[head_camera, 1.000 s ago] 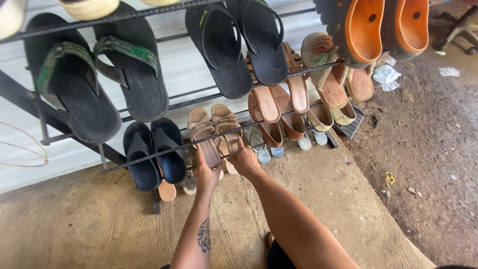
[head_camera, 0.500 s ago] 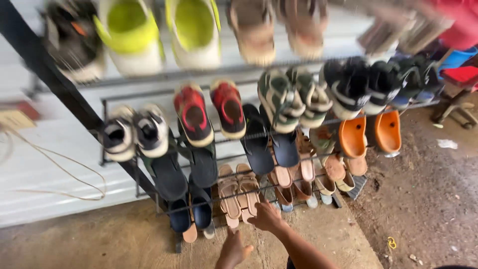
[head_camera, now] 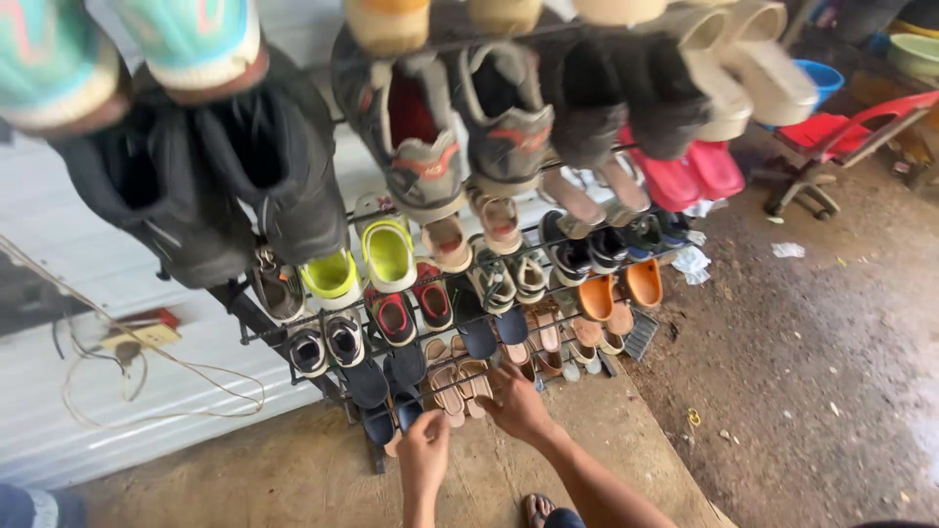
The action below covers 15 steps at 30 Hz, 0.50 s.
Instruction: Organizing and arranging various pairs of shoes and sandals on a multi-tiered shoe rack.
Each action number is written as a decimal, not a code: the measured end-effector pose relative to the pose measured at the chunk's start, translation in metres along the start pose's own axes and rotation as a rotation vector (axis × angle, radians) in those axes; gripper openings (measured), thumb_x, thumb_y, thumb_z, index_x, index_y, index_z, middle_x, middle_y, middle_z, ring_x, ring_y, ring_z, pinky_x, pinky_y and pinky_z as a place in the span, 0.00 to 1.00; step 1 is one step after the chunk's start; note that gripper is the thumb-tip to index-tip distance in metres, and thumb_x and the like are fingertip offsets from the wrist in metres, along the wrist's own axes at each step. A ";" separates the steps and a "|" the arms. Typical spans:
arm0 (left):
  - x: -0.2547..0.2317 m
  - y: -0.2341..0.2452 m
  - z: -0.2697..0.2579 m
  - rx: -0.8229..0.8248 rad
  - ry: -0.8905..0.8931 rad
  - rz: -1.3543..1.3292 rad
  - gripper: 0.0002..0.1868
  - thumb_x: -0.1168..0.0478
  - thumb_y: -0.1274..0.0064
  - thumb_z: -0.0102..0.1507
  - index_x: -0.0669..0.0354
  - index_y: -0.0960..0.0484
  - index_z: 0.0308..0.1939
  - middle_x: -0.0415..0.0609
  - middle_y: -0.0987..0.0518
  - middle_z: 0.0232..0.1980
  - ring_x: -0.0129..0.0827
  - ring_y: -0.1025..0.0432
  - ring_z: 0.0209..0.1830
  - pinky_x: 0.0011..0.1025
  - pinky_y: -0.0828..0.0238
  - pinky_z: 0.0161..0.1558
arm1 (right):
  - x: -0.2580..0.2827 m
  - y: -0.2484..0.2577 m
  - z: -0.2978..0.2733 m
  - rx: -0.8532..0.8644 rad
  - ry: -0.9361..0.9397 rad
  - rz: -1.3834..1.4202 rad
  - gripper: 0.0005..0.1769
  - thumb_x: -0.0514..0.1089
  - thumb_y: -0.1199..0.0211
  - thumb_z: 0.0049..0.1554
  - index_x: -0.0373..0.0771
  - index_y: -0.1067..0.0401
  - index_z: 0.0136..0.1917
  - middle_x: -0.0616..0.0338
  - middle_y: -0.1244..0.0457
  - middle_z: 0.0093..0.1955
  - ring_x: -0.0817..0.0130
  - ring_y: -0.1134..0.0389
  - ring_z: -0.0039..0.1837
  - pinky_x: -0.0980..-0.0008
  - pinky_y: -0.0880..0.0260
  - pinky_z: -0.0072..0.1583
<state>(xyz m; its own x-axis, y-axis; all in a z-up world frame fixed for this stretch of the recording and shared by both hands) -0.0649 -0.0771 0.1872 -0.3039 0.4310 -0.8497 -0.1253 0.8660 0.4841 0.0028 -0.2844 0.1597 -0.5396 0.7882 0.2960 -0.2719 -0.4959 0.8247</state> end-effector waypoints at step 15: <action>-0.127 0.044 -0.077 -0.253 -0.178 0.067 0.23 0.49 0.39 0.68 0.66 0.15 0.30 0.45 0.21 0.24 0.28 0.29 0.21 0.27 0.34 0.29 | -0.046 0.269 -0.020 -0.043 -0.801 0.277 0.26 0.55 0.32 0.56 0.38 0.25 0.62 0.41 0.44 0.77 0.51 0.28 0.63 0.51 0.24 0.62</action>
<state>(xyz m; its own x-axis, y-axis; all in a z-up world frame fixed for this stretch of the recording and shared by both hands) -0.1043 -0.1129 0.3322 -0.1519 0.5421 -0.8265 -0.3482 0.7532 0.5581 -0.0618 -0.4610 0.3582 0.1317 0.6481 0.7501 -0.2522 -0.7099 0.6576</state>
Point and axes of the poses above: each hand's wrist, its own z-axis towards the middle knuckle, its own y-axis out of the back of the hand, x = y × z, the point moved 5 cm from there along z, towards the middle knuckle
